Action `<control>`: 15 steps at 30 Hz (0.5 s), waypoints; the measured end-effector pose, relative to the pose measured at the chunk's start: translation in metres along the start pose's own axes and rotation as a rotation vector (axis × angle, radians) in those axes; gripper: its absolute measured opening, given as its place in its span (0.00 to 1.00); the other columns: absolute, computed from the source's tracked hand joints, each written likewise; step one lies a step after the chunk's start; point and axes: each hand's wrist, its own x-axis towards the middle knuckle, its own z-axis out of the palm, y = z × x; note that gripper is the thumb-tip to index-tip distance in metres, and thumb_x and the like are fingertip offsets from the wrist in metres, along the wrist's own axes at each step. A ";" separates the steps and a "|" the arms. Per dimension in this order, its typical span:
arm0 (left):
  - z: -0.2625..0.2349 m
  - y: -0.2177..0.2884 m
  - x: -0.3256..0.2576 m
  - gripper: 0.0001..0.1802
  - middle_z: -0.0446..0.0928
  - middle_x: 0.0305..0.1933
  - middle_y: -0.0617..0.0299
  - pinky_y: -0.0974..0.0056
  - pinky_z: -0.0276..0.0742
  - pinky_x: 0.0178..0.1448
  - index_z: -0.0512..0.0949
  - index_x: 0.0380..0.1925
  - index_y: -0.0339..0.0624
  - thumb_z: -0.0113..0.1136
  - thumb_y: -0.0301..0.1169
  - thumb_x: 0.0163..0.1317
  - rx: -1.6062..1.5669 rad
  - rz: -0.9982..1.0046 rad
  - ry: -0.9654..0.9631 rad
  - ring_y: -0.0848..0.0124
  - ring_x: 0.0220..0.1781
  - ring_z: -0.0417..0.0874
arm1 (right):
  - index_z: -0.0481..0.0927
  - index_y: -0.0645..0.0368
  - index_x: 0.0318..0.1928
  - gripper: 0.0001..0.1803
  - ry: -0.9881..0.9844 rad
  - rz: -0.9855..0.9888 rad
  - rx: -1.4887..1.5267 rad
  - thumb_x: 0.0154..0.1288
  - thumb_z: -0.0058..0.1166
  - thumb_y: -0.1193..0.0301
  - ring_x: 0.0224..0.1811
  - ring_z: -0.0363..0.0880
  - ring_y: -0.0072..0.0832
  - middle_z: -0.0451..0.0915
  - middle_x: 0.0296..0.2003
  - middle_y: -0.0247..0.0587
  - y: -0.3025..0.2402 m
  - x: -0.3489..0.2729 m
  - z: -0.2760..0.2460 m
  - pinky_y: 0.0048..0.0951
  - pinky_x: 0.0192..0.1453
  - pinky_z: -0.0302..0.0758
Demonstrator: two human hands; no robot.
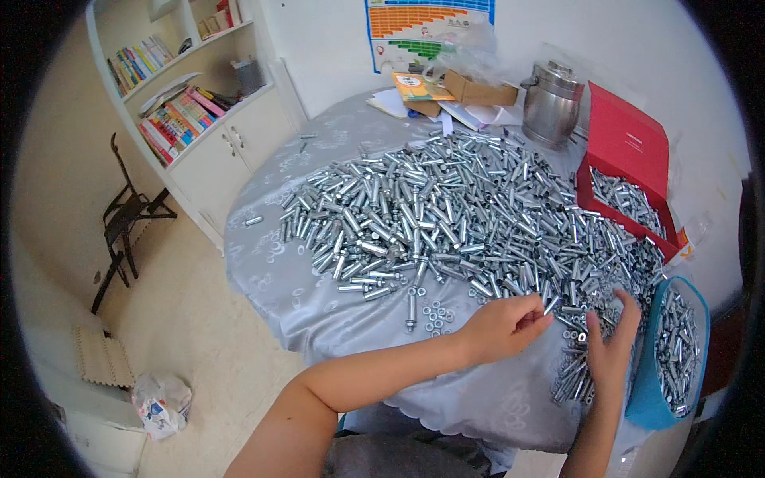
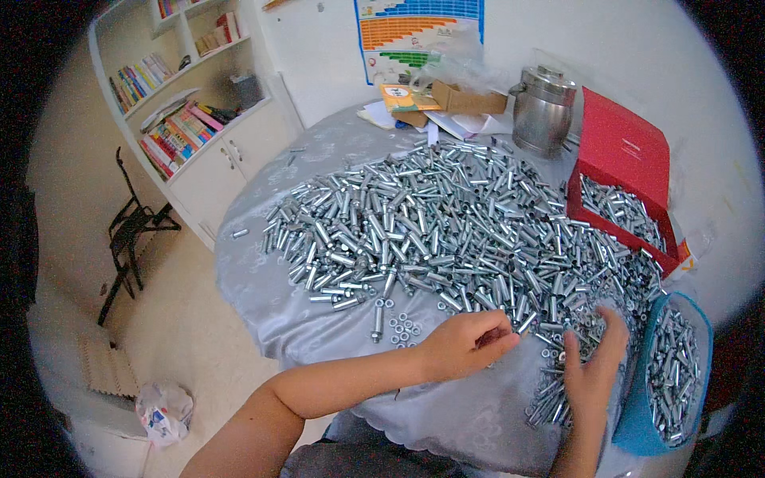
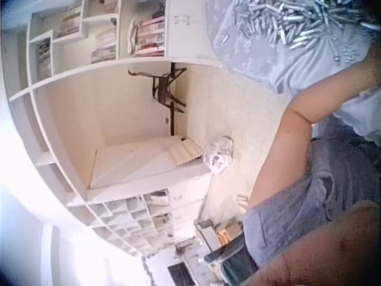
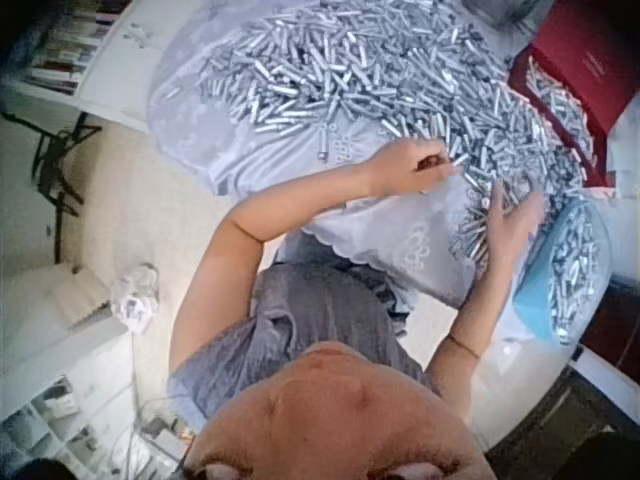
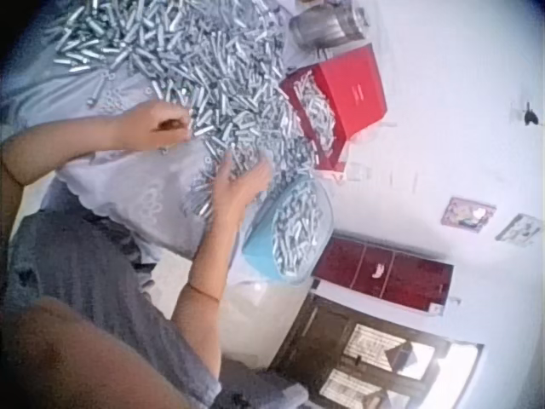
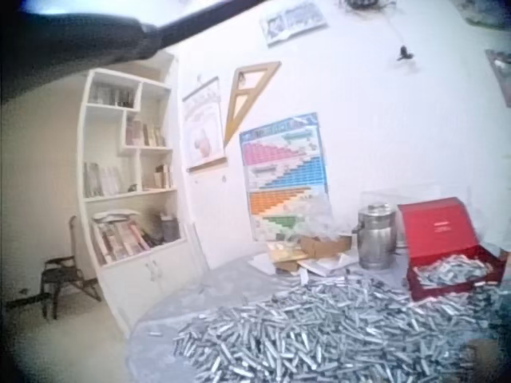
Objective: The person sits at a table covered with a large pile of metal bolts, nuts, and washers. They repeatedly pick up a bolt, thread a washer and nut onto it, and place the assembled fastener into a blue plastic bin. The person continues this repetitive assembly process throughout the video.
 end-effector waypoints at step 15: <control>0.007 0.003 -0.005 0.09 0.68 0.21 0.69 0.75 0.63 0.28 0.71 0.27 0.37 0.53 0.32 0.60 -0.202 -0.187 -0.062 0.84 0.24 0.66 | 0.42 0.65 0.65 0.54 -0.622 0.537 -0.203 0.51 0.42 0.36 0.68 0.35 0.52 0.43 0.63 0.67 0.056 0.004 0.019 0.53 0.67 0.33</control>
